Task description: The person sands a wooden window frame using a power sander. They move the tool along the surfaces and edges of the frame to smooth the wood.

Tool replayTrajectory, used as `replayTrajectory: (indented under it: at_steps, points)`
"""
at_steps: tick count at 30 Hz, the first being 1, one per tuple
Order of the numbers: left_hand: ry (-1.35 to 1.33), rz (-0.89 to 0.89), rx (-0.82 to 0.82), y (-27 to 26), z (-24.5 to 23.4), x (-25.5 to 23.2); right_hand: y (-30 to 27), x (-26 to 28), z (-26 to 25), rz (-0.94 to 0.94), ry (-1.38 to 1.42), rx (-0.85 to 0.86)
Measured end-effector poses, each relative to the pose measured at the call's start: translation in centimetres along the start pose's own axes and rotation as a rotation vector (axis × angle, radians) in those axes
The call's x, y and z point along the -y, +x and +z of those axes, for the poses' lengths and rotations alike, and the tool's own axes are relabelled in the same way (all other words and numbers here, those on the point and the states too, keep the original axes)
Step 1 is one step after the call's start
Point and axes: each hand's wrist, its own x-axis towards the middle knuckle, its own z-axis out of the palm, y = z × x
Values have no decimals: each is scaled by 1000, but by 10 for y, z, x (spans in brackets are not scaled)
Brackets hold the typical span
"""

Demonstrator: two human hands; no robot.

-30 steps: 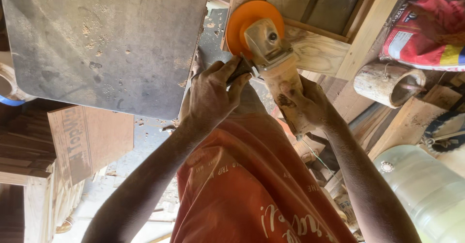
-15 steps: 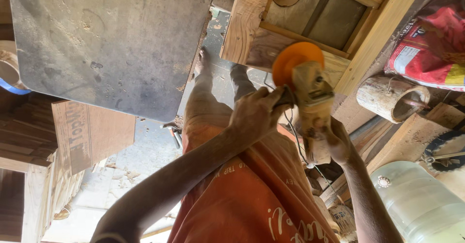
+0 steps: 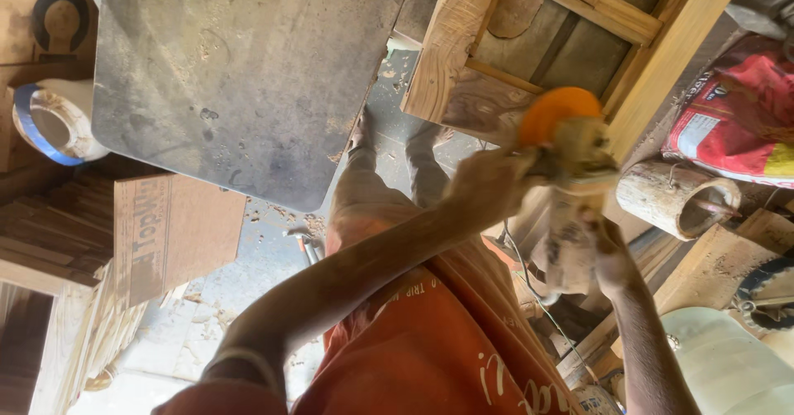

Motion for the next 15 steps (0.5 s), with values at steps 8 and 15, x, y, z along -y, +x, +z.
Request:
replayTrajectory:
  at_steps: [8, 15]
  points:
    - [-9, -210, -199, -63, -116, 35, 56, 70, 97, -292, -623, 95]
    - [11, -224, -313, -66, -150, 21, 67, 112, 116, -191, -680, 158]
